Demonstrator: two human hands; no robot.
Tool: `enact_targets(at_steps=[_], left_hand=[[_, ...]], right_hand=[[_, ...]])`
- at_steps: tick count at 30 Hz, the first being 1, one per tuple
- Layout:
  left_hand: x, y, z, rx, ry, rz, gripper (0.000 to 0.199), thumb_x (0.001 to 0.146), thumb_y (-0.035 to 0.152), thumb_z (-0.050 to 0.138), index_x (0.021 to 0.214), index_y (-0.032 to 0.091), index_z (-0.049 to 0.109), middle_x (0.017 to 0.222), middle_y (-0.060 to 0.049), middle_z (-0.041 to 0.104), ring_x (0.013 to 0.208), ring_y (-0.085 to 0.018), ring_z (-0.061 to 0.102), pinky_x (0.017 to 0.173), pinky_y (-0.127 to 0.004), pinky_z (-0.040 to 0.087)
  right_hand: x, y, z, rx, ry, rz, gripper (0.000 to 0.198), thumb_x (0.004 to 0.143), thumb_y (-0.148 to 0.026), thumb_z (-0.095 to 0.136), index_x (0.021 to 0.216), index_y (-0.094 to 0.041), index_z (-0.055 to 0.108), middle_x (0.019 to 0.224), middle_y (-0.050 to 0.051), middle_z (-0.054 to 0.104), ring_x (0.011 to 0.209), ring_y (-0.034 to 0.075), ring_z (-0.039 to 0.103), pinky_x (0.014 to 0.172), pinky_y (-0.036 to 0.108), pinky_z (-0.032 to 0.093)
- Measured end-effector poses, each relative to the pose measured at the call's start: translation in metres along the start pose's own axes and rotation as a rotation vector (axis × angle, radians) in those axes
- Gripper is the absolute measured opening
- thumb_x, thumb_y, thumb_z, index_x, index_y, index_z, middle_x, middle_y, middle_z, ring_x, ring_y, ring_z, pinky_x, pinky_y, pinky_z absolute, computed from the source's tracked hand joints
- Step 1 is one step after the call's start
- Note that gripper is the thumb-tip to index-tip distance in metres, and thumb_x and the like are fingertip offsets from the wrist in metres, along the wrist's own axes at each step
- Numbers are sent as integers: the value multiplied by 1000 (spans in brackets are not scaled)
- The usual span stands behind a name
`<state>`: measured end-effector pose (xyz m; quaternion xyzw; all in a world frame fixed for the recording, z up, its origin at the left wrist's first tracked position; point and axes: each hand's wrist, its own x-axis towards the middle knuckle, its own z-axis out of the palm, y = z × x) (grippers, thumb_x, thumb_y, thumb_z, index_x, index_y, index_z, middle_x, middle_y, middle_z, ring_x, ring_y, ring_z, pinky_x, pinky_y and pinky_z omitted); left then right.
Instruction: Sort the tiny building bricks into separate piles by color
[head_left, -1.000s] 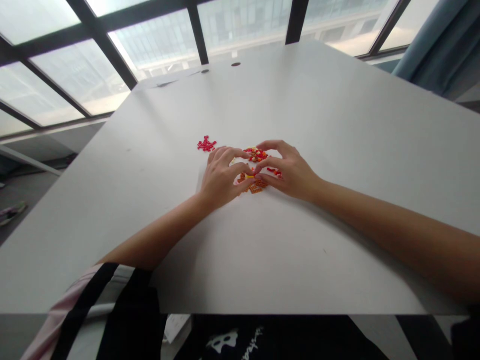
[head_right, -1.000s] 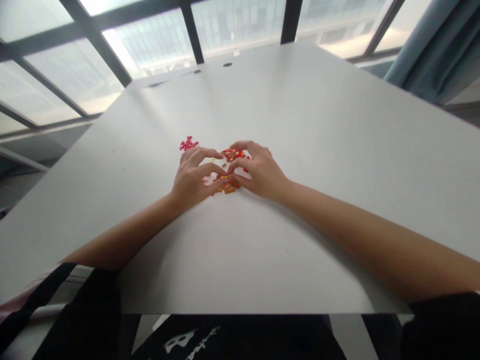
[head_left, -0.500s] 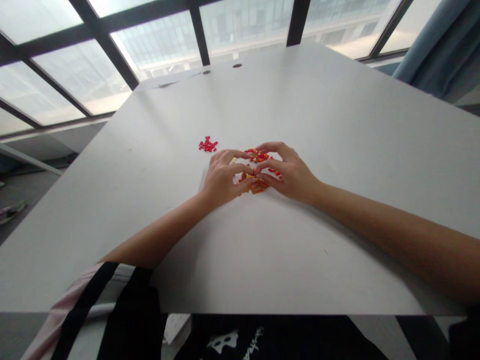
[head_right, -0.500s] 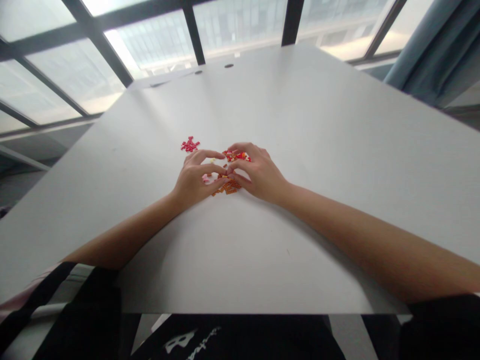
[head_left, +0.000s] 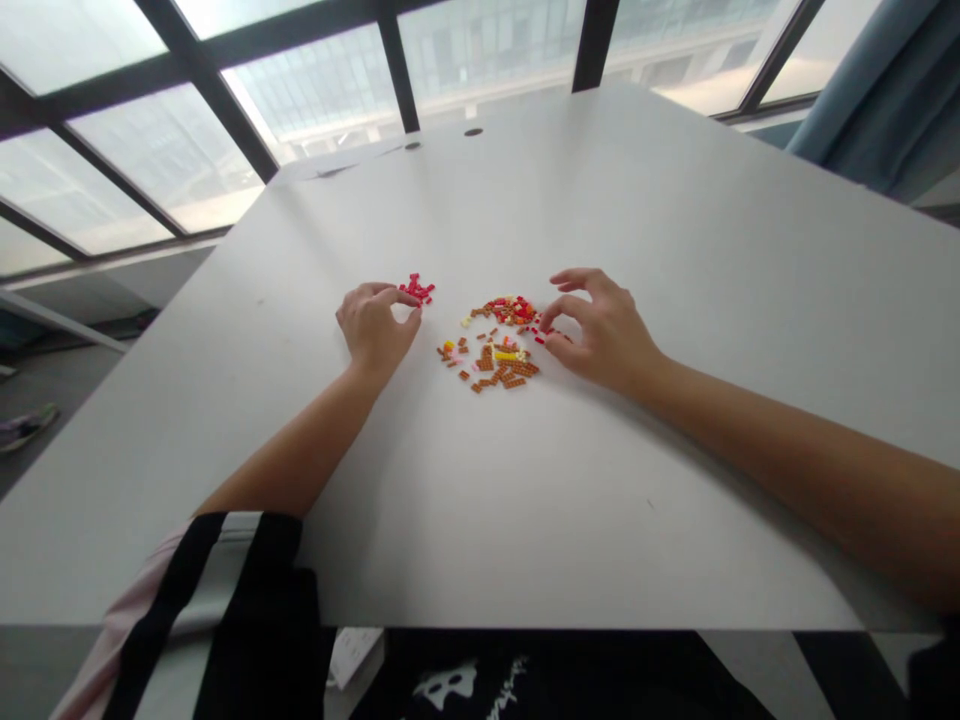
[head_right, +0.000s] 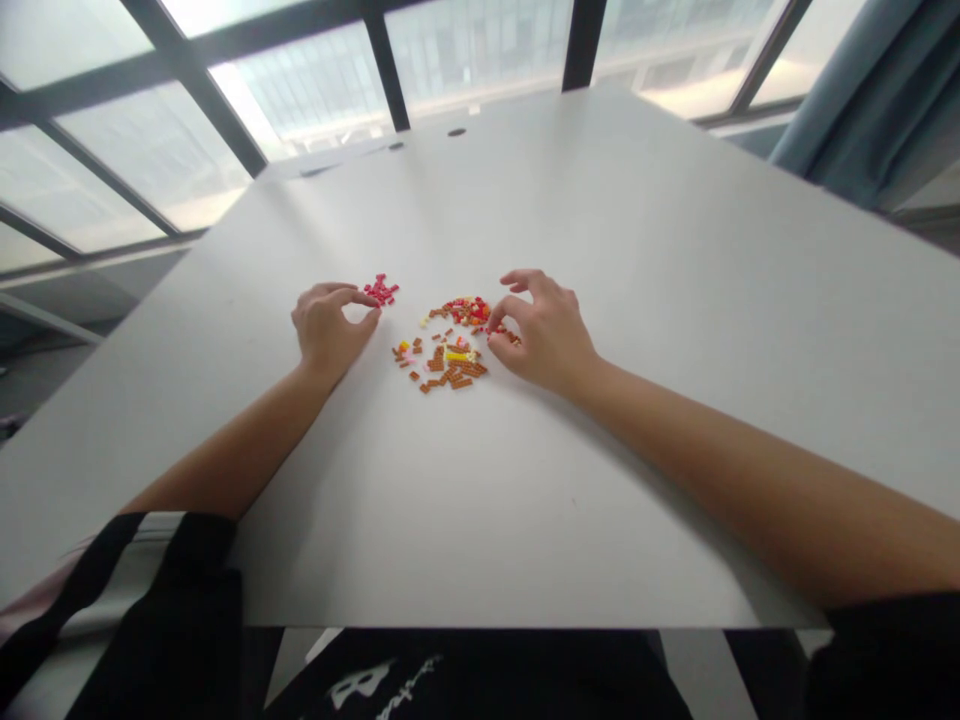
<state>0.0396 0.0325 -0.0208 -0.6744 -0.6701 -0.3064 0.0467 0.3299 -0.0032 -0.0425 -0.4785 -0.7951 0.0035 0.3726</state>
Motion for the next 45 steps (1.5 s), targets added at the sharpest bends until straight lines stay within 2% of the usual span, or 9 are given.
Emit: enact_targets(at_steps=[3,6,11,14,26,31,35,41,45], left_hand=[[5,-5,0,35,-65,-101,12,86,26,72,96,27,79,120,-10,71,124,-36,59,110,-56,43],[6,-4,2,46,-110,-117,15,88,27,71,99,27,80,121,-12,70,124,-38,59,110,-56,43],[4,1,2,69,-87,-114,19,88,30,73,106,26,77,123,-13,69,124,-38,59,108,-54,43],[3,4,0,72,-90,-125,12,87,27,74,98,24,76,121,-13,69,123,-38,59,107,-54,44],[-2,8,-1,70,-40,-2,14,91,22,66,95,27,78,123,-9,71,124,-35,59,110,-56,41],[-2,3,6,55,-6,69,12,90,22,66,92,26,77,122,-11,71,123,-36,58,110,-59,38],[-5,5,6,-23,36,173,7,89,24,69,91,27,75,121,-9,72,122,-33,60,111,-55,40],[-29,35,-3,-173,-73,482,5,87,33,78,87,30,73,127,-2,71,131,-29,58,121,-53,32],[-40,50,-4,-232,-106,592,6,86,33,80,88,33,75,126,1,72,131,-28,59,122,-54,31]], right_hand=[[-1,-2,-1,-46,-64,11,6,81,-26,66,84,-23,70,138,16,59,123,39,59,100,60,45],[-1,-2,-1,-81,-97,14,7,80,-28,67,84,-23,70,140,17,58,126,41,57,101,61,43],[0,1,-1,-92,-119,34,9,81,-31,67,81,-22,69,140,18,58,127,42,56,101,61,45],[0,1,0,-84,-126,32,10,83,-30,64,82,-22,69,139,19,59,128,42,56,102,62,45],[1,-2,-1,-78,-129,-2,12,86,-26,63,90,-22,73,141,19,58,131,41,56,105,62,43],[1,0,0,-57,-154,-2,12,87,-26,63,89,-21,74,141,19,58,130,40,57,106,62,43],[1,2,0,-30,-136,-36,14,91,-25,62,90,-23,75,142,16,58,129,39,57,107,61,43],[1,-11,-4,53,-87,-69,13,95,-29,62,92,-26,75,140,13,60,126,34,59,108,57,44],[1,-18,-5,120,-108,-90,13,95,-32,63,95,-27,74,140,11,61,125,32,59,108,56,45]])
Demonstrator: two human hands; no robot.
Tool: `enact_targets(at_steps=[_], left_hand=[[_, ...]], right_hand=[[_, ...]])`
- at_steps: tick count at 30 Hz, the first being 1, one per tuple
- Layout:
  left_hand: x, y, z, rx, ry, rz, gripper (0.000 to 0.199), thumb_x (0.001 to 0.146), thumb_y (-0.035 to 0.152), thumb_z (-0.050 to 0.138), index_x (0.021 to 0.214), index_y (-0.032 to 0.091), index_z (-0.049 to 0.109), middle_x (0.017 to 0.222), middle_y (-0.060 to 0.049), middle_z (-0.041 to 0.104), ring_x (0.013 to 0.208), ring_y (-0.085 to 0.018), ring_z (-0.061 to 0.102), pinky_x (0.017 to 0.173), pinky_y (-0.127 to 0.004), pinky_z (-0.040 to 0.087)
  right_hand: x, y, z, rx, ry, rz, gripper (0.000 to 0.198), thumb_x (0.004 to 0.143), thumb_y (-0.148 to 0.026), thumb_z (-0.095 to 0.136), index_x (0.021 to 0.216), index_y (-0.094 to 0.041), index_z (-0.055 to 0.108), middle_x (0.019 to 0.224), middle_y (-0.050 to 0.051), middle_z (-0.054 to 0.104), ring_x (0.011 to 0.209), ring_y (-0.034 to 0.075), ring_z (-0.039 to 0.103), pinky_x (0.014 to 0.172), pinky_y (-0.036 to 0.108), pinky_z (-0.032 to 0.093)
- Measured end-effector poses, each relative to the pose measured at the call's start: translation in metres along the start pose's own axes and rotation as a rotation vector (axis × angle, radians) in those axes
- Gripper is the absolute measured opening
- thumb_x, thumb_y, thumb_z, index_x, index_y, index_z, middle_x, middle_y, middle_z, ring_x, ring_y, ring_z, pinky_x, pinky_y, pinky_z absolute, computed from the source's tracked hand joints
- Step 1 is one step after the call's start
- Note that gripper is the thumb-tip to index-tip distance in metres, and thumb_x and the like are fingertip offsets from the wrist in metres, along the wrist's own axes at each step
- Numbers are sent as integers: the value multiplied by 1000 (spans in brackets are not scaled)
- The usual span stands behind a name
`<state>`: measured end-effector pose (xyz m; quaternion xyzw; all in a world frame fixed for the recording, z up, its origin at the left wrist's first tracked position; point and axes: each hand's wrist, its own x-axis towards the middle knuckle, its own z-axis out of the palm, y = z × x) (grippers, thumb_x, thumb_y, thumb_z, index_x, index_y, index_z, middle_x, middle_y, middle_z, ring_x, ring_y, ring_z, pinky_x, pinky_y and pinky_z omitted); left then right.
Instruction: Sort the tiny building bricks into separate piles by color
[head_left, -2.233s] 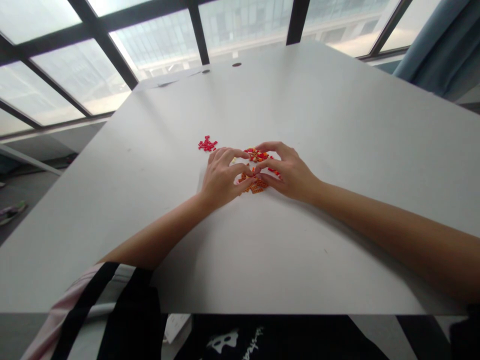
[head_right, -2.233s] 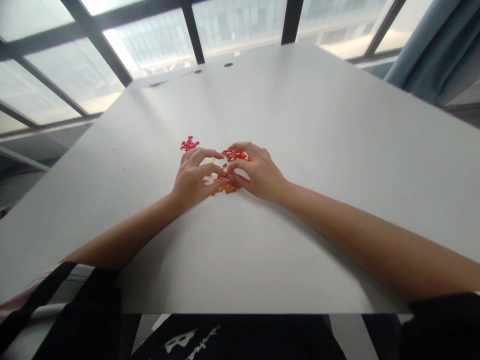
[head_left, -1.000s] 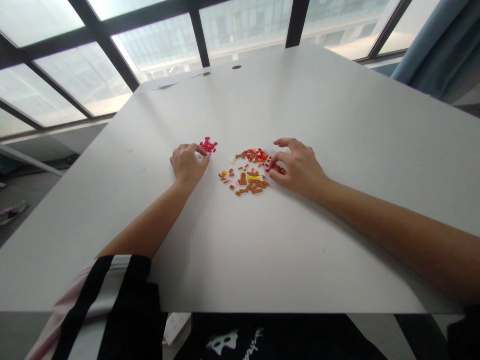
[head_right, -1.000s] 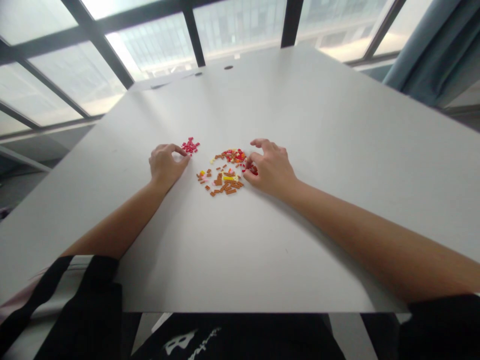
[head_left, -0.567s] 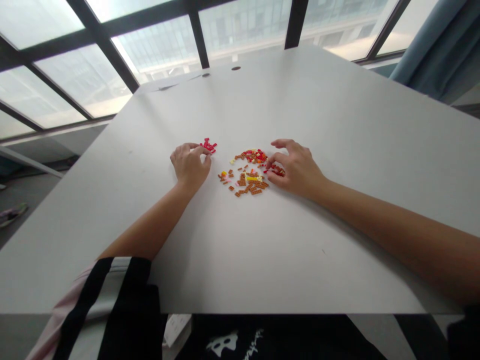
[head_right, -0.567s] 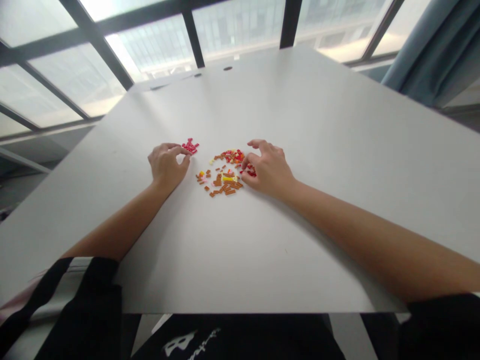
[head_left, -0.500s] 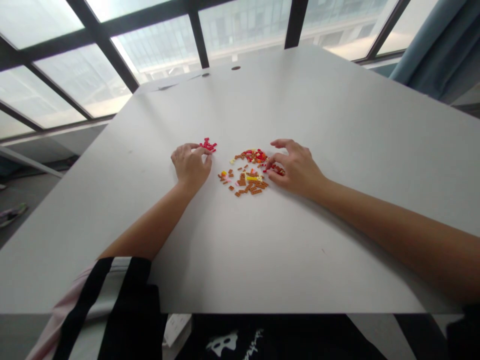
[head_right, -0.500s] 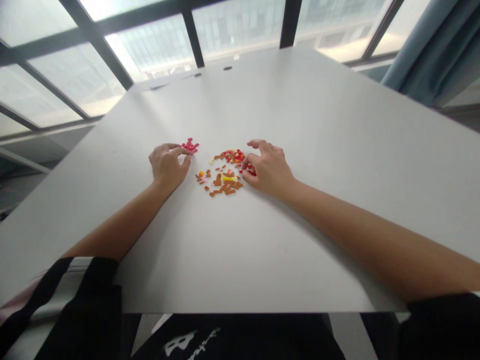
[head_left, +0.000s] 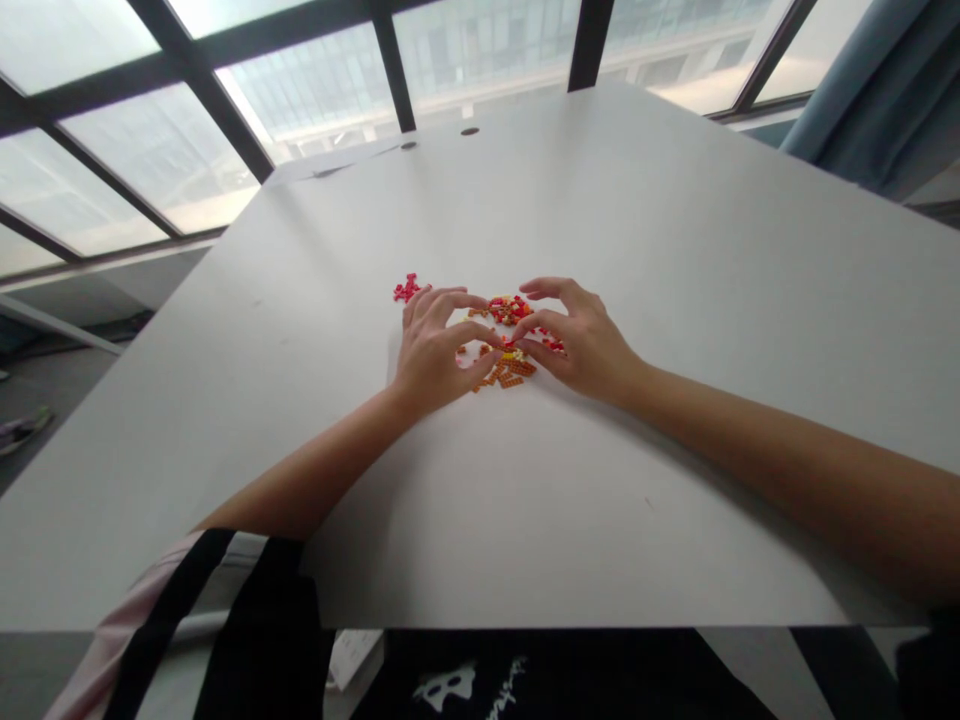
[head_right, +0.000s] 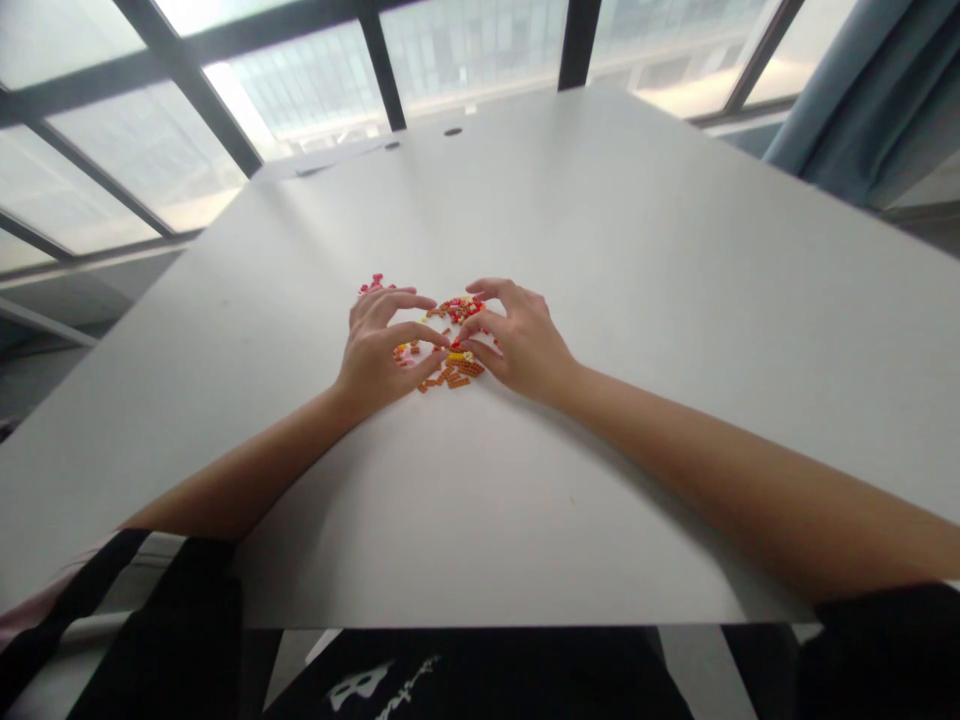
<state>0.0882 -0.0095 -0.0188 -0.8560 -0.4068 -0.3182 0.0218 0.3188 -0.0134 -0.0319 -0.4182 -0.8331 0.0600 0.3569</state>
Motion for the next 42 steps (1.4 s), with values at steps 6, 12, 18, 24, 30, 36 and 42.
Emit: enact_targets(at_steps=[6,12,18,24,30,36,42], left_hand=[[-1,0,1,-16,-1,-11,6,86,30,81,88,32,75,127,0,72,127,-26,61,118,-51,37],[-1,1,3,-50,18,10,5,87,29,79,88,31,75,124,0,73,122,-23,64,116,-49,38],[0,3,3,-38,3,-5,6,87,28,78,88,30,73,124,0,72,121,-24,63,116,-50,40],[1,2,3,-32,14,-65,6,85,25,77,85,29,73,124,0,73,120,-24,65,117,-50,39],[8,-28,-1,17,101,-350,3,88,26,71,87,27,74,121,-4,75,119,-25,66,113,-49,45],[7,-72,-11,248,141,-623,5,86,30,72,89,28,75,119,-6,75,123,-33,60,112,-55,41],[5,-83,-9,266,89,-697,12,87,32,70,95,28,77,117,-9,72,120,-36,57,108,-56,42]], right_hand=[[0,-3,2,18,7,-36,12,94,-32,63,95,-28,74,138,10,62,126,31,59,111,56,43],[0,0,5,103,21,-73,13,95,-32,62,95,-26,73,136,11,61,122,28,61,108,53,48],[1,1,5,121,9,-83,12,95,-32,62,96,-27,73,136,11,60,122,28,60,108,53,49],[2,3,5,109,27,-24,11,94,-26,63,97,-26,73,134,12,61,120,29,62,107,53,51],[0,12,13,-22,66,151,22,93,-24,59,108,-20,74,136,18,58,123,33,61,108,56,50],[-2,16,19,-156,31,226,35,97,-24,51,123,-22,74,142,22,56,132,41,55,103,64,50],[0,17,23,-196,13,200,40,97,-26,51,130,-23,73,147,22,55,132,43,54,103,66,49]])
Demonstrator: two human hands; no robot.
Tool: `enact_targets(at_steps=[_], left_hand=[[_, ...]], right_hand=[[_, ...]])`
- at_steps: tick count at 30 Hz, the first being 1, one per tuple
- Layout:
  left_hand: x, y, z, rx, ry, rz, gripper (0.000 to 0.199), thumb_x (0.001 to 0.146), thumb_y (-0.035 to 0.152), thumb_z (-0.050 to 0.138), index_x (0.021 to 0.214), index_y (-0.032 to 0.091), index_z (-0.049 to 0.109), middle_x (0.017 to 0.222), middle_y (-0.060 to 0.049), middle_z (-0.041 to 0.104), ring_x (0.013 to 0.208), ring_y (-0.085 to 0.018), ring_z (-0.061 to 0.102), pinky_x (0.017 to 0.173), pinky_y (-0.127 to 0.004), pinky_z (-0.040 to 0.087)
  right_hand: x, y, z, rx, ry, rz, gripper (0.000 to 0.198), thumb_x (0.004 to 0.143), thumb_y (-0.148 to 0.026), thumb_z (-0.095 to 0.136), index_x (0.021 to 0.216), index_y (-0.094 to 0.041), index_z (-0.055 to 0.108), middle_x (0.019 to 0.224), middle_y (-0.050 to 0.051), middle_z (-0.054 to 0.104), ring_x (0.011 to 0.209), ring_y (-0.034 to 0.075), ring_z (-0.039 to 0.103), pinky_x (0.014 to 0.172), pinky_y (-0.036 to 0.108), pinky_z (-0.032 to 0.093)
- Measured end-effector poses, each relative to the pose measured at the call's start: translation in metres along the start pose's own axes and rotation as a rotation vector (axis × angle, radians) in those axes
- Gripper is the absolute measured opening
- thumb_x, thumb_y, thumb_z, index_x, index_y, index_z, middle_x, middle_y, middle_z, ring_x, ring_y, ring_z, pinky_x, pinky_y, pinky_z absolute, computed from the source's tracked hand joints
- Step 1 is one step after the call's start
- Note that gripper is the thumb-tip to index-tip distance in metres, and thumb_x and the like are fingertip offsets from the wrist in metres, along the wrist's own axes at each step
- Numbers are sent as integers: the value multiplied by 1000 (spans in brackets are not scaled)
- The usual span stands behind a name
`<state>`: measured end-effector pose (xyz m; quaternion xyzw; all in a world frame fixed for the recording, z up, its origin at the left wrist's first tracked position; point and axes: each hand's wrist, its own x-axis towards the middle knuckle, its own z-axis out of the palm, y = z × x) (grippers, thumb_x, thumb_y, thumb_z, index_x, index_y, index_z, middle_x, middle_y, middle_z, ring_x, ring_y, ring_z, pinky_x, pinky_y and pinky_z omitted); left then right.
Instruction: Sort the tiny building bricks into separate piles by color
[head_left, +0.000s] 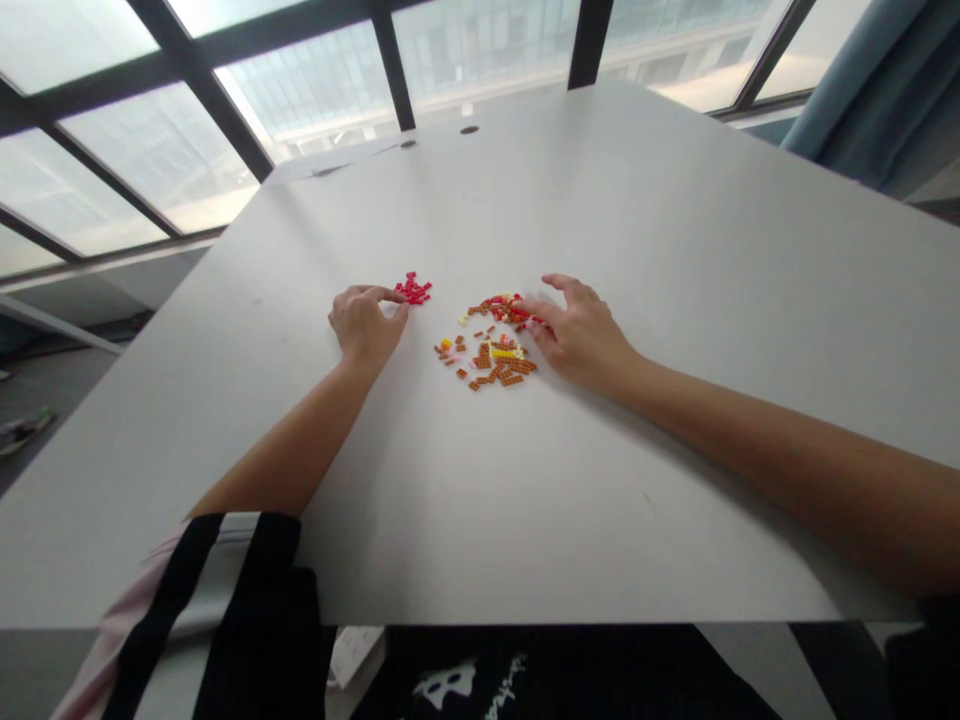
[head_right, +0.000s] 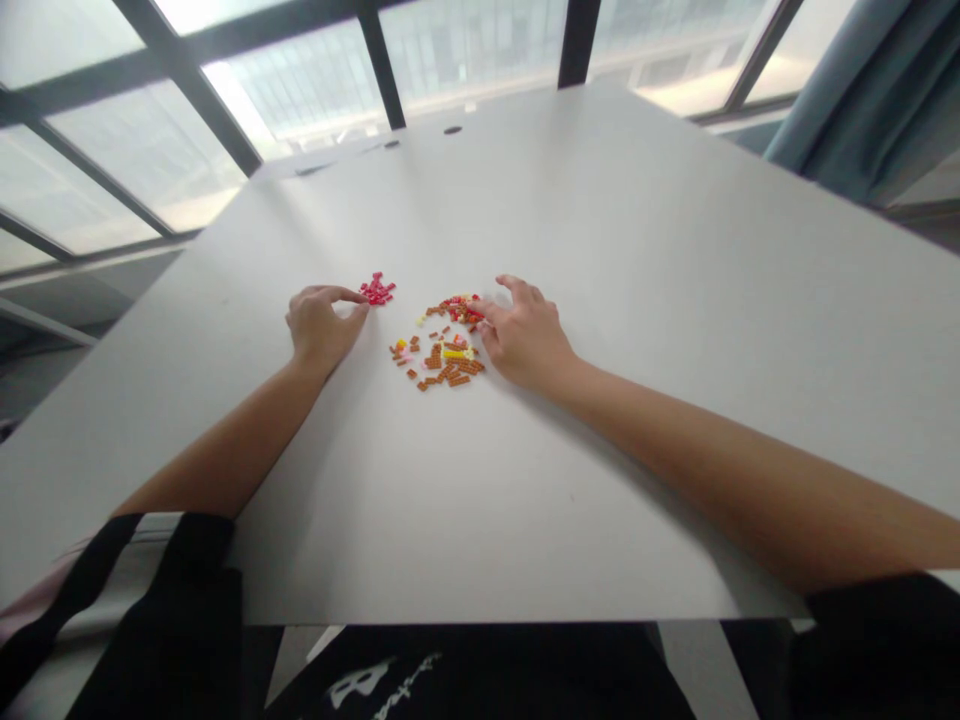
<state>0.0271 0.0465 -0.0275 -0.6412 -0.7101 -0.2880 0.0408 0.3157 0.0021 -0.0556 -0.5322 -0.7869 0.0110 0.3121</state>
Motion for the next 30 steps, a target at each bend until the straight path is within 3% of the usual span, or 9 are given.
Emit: enact_targets(at_steps=[3,15,22,30], left_hand=[[-2,3,-1,-14,7,35,9,86,30,71,93,29,77,118,-9,72,120,-36,57,108,-56,42],[-6,9,-4,-31,-8,91,7,88,28,68,88,27,75,119,-7,73,122,-33,58,110,-53,42],[-5,8,-2,-45,-2,128,7,88,26,68,87,27,75,118,-8,74,122,-34,59,111,-54,41],[-3,2,6,-69,56,187,4,86,23,71,84,26,73,112,-7,74,116,-33,61,107,-53,43]], right_hand=[[0,-1,2,-16,-10,-30,40,96,-26,52,130,-26,73,149,19,55,134,42,52,104,66,47],[0,-2,-3,10,-9,17,40,93,-24,48,125,-20,73,148,24,54,134,42,53,106,66,46],[-1,-4,-8,28,-22,-17,30,90,-23,54,108,-24,78,146,19,56,134,39,53,108,63,46],[0,-8,-12,36,-75,-29,35,89,-21,59,116,-27,80,146,17,55,137,40,52,110,62,45]])
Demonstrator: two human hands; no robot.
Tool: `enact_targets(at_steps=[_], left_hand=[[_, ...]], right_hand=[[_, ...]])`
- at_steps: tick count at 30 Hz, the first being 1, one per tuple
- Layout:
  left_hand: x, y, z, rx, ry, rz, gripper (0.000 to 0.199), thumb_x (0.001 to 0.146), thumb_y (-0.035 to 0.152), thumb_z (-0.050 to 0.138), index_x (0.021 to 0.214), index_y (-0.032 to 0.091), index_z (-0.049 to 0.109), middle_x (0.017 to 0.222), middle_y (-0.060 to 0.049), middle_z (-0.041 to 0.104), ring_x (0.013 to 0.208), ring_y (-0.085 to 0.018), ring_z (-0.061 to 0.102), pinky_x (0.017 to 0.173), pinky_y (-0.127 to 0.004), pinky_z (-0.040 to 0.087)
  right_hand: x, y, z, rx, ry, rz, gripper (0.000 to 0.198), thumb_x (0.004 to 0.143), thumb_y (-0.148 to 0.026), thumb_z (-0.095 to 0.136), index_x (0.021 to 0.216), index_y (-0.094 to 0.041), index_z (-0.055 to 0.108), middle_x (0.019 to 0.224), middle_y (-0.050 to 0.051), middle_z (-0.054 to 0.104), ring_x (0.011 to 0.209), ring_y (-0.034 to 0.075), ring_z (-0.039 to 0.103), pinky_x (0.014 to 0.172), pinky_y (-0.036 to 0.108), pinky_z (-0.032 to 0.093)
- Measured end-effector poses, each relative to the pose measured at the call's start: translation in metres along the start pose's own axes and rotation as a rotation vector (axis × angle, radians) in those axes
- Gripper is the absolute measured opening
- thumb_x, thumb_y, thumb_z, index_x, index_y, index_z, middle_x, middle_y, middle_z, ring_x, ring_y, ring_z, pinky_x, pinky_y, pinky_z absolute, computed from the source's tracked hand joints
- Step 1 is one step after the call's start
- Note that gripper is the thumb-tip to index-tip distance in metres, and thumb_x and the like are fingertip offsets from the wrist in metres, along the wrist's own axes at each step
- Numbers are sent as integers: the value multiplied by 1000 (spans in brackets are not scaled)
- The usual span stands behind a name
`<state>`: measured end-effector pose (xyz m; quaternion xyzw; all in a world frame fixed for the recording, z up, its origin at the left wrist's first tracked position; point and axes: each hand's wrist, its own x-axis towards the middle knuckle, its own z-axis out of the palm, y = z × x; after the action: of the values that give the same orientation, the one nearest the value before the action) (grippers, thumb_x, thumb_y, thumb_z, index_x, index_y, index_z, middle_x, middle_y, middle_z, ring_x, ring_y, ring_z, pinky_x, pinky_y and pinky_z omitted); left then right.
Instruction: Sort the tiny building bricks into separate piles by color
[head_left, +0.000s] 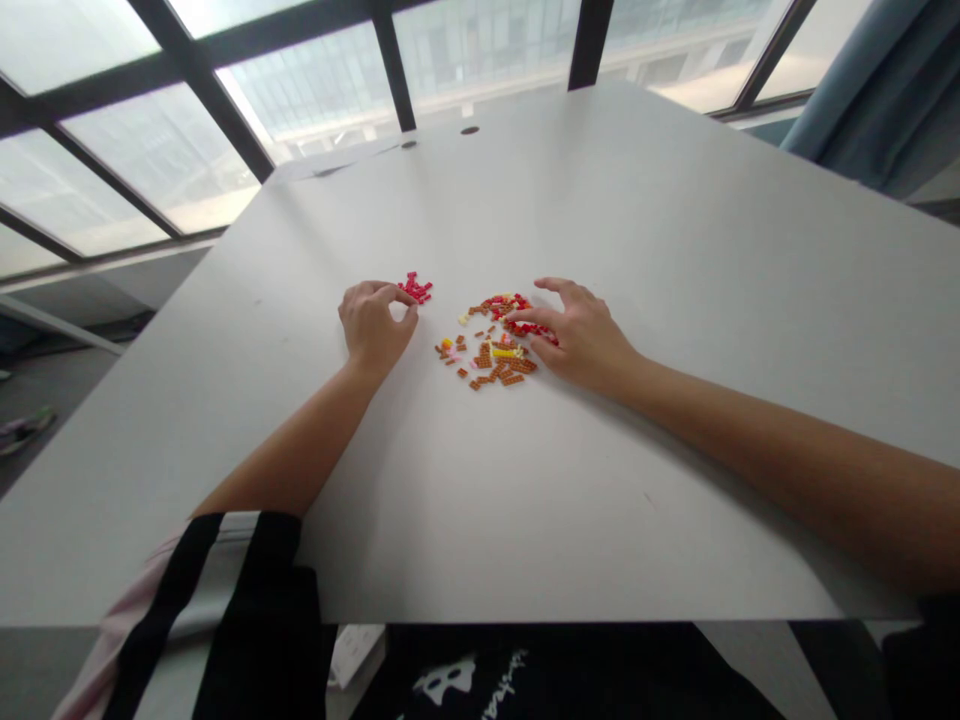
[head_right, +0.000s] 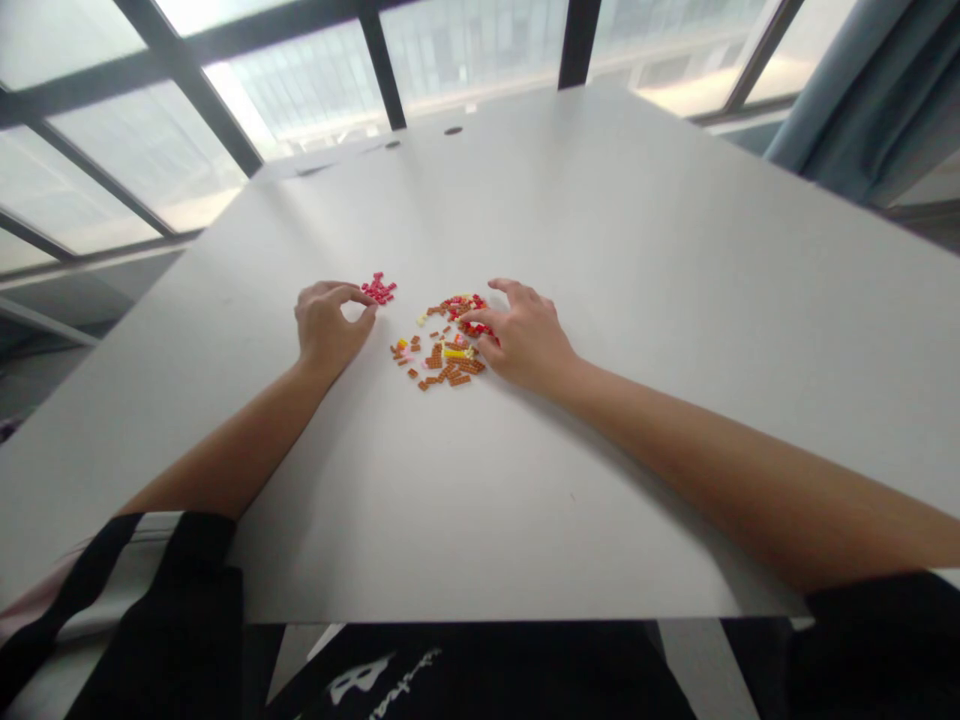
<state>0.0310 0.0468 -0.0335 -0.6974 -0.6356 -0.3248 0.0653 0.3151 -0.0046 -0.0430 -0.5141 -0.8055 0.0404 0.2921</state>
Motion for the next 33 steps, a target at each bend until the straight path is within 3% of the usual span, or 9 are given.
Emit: enact_targets(at_steps=[6,14,26,33], left_hand=[[0,-2,2,-19,30,21,5,85,23,72,82,27,73,110,-7,75,114,-34,61,105,-54,43],[1,1,-1,-3,-34,-2,5,87,23,70,86,26,74,115,-8,74,119,-34,60,110,-56,41],[1,-5,5,-64,70,81,7,82,21,72,80,27,71,106,-6,76,110,-32,62,107,-56,43],[-8,11,0,-118,55,217,7,85,20,71,85,27,71,110,-5,74,114,-29,63,110,-54,43]], right_hand=[[-1,2,0,16,32,-24,27,85,-20,63,105,-25,80,143,17,58,133,40,56,109,62,46],[-1,0,-3,59,39,-48,10,84,-24,67,89,-23,75,137,17,62,127,39,60,107,62,46],[-1,-1,-4,63,21,-23,11,81,-22,67,88,-23,76,137,17,63,126,39,60,107,62,46],[1,5,-2,116,38,-67,11,89,-30,69,91,-24,78,137,15,63,126,38,60,109,63,44]])
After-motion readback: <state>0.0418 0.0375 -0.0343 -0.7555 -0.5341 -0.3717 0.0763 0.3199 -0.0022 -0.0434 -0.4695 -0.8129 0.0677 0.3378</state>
